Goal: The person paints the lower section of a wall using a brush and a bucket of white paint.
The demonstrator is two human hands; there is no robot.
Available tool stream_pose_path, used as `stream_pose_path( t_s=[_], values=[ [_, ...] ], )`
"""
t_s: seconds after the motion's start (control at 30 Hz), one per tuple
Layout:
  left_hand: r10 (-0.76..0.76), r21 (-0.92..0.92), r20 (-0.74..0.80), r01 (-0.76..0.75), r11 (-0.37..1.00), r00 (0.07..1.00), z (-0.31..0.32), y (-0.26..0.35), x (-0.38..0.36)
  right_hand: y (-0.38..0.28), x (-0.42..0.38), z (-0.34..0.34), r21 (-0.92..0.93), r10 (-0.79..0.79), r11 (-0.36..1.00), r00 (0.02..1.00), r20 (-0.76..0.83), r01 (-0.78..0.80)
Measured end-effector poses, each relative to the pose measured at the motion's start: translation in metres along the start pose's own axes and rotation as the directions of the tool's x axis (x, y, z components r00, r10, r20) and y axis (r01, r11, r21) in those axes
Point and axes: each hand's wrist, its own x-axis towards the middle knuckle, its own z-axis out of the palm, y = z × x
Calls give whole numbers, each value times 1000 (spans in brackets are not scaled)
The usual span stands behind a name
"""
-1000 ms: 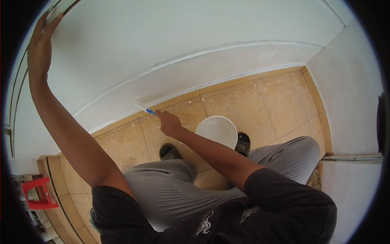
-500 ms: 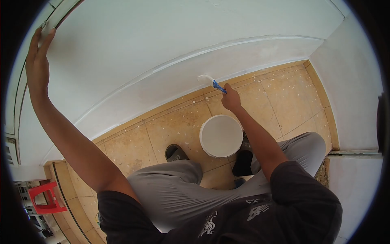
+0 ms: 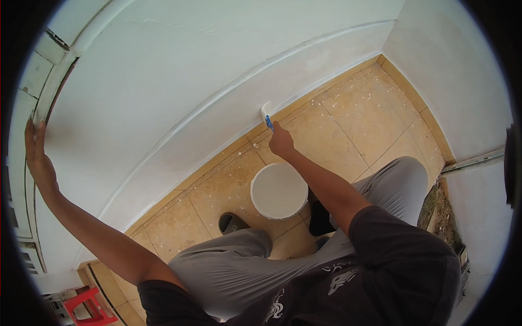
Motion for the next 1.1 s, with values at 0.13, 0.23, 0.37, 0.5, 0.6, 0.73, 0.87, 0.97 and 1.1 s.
stream_pose_path(
  t_s=[0.13,0.23,0.37,0.5,0.6,0.73,0.87,0.97,1.1],
  values=[
    [73,-2,69,-73,997,995,-2,-21,6,-30,-29,20,18,-142,990,964,223,142],
    [90,-12,86,-90,996,992,-3,-29,7,-44,-30,11,49,-246,968,902,355,244],
    [37,-27,62,-36,999,997,-4,-18,3,-33,-4,-6,164,-377,926,849,371,340],
    [40,-13,48,-40,999,998,-5,-17,1,18,37,-32,148,-336,940,908,251,307],
    [42,-10,49,-41,999,998,-4,-19,2,78,75,-53,70,-231,972,965,124,224],
    [53,-2,82,-53,999,995,-4,-19,4,118,103,-93,-23,-97,995,991,-95,95],
    [73,-28,66,-71,997,995,-5,-12,5,129,119,-123,-92,106,988,973,-205,-127],
    [70,-32,69,-68,997,995,-6,-22,6,126,123,-140,-94,250,955,933,-259,-282],
    [51,-44,60,-48,998,997,-6,-21,4,124,127,-156,-44,304,937,873,-382,-346]
  ],
)
